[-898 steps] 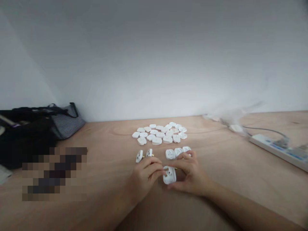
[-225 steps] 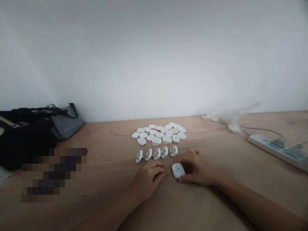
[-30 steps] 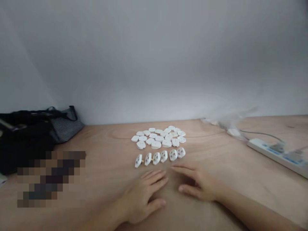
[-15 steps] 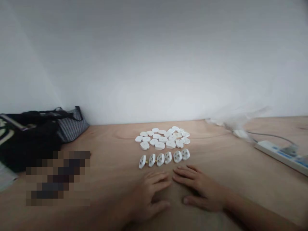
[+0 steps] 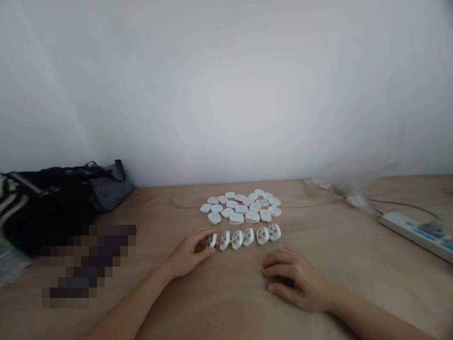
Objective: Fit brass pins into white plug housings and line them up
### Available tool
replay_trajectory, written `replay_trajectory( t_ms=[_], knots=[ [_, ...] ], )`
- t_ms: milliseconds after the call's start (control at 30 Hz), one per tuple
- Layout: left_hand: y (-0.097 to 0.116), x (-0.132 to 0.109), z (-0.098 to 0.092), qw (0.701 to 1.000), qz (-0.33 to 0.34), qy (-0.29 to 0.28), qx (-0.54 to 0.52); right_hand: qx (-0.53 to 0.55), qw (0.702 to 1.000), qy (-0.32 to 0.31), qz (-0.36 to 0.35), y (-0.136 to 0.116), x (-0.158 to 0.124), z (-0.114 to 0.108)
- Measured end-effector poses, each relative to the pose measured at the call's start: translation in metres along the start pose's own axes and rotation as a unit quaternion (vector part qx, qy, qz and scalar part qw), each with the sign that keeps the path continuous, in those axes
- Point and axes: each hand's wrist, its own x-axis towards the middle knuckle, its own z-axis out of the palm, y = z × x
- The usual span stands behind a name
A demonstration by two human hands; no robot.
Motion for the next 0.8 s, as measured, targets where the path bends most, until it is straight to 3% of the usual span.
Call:
replay_trajectory(
  t_ms=[167,333,500,667,800],
  knots=[
    [0.019,-0.011,0.005,0.997,-0.035,0.036,-0.064,-0.001,1.000,-0.001,0.005,0.001,-0.002,0.000],
    [0.051,-0.019,0.024,0.996,0.014,0.034,-0.079,0.001,1.000,0.002,0.005,0.002,-0.003,0.000],
    [0.060,-0.022,0.028,0.995,0.097,0.032,0.022,0.005,1.000,0.001,0.017,0.003,-0.003,0.001],
    [0.062,-0.023,0.029,0.990,0.139,-0.019,0.034,0.033,0.999,0.017,0.037,0.004,-0.001,0.003],
    [0.077,-0.016,0.034,0.983,0.156,-0.088,0.043,0.041,0.997,0.029,0.055,0.003,0.001,0.005]
  ],
)
